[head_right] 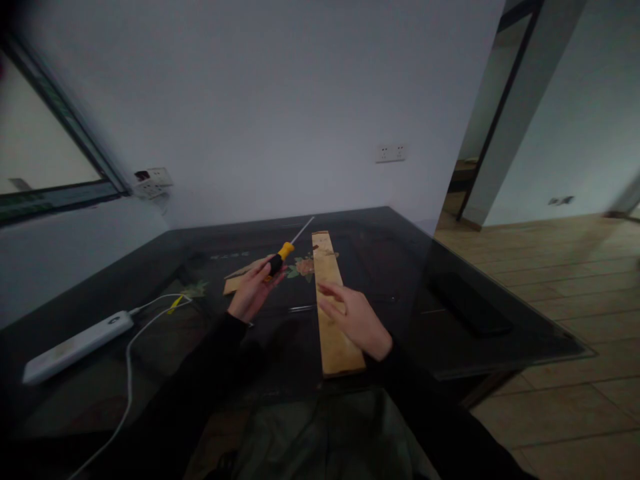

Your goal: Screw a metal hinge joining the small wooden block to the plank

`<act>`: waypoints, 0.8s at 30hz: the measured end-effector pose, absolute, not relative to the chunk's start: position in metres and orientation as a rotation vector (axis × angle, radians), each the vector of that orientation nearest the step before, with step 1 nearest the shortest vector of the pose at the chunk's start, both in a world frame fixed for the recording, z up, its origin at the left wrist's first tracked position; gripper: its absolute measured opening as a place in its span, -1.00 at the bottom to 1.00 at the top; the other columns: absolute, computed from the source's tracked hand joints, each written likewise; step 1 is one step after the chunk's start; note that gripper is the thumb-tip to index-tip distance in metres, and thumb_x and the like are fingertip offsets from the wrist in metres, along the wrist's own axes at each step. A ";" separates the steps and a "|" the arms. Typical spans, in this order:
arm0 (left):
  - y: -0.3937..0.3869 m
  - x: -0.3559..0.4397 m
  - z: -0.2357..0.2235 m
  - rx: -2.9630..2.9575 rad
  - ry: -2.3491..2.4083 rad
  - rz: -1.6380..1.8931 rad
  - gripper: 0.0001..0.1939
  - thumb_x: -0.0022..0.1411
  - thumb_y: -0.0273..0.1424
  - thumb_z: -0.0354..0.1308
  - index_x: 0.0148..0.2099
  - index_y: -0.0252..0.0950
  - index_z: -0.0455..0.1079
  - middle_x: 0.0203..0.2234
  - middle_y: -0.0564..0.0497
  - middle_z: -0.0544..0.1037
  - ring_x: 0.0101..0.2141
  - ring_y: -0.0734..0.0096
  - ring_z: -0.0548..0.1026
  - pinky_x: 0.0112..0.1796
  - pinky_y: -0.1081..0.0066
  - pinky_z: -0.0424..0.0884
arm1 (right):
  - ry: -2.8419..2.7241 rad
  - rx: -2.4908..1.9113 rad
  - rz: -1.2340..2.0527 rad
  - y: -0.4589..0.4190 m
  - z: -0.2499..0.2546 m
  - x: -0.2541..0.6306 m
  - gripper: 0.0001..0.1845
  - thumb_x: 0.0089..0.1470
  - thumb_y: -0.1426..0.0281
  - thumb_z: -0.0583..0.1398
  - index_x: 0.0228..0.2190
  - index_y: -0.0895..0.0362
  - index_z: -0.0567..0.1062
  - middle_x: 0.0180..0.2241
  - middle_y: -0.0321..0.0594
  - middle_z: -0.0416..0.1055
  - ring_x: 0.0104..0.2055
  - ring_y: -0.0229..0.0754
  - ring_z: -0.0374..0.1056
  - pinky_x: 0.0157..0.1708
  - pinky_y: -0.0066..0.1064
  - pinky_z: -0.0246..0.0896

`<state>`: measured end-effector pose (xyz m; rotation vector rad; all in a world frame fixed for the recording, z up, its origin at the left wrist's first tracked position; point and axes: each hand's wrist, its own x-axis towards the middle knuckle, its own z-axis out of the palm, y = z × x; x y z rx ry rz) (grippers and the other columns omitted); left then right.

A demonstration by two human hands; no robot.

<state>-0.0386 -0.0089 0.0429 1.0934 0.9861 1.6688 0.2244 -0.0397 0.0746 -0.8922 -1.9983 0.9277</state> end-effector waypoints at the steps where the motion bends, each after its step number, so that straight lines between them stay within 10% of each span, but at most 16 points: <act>1: -0.011 -0.019 0.041 1.102 0.933 1.648 -0.56 0.17 -0.24 0.24 0.08 -0.27 0.40 0.04 -0.17 0.49 -0.01 0.12 0.51 0.07 0.10 0.39 | -1.908 -0.900 1.032 -0.023 0.076 0.217 -0.48 0.12 0.29 0.16 0.10 0.21 0.38 0.04 0.02 0.45 0.07 -0.10 0.40 0.08 -0.20 0.29; 11: -0.013 0.046 0.013 1.515 1.047 1.526 -0.53 0.16 -0.28 0.26 0.10 -0.27 0.35 0.08 -0.17 0.46 0.11 0.15 0.40 0.17 0.14 0.23 | -1.278 -0.744 1.542 0.052 0.043 0.196 -0.61 -0.10 0.17 0.35 -0.28 0.17 0.51 -0.31 -0.20 0.54 -0.34 -0.27 0.46 -0.22 -0.40 0.41; 19: -0.006 0.056 -0.004 2.092 1.349 1.250 -0.73 0.28 -0.37 0.08 0.02 -0.27 0.39 0.02 -0.18 0.44 0.08 0.20 0.38 0.15 0.12 0.23 | -1.534 -1.130 1.038 0.091 0.039 0.252 -0.58 -0.04 0.14 0.26 -0.25 0.21 0.51 -0.43 -0.20 0.50 -0.46 -0.25 0.39 -0.50 -0.47 0.25; 24: 0.015 0.077 0.005 2.411 1.574 0.937 -0.79 0.30 -0.34 0.07 -0.06 -0.16 0.46 0.04 -0.05 0.45 0.12 0.22 0.32 0.24 -0.08 -0.11 | -1.879 -1.575 0.579 0.111 0.021 0.276 -0.69 -0.01 0.27 0.25 -0.26 0.22 0.57 -0.32 -0.08 0.55 -0.25 -0.15 0.46 -0.27 -0.43 0.27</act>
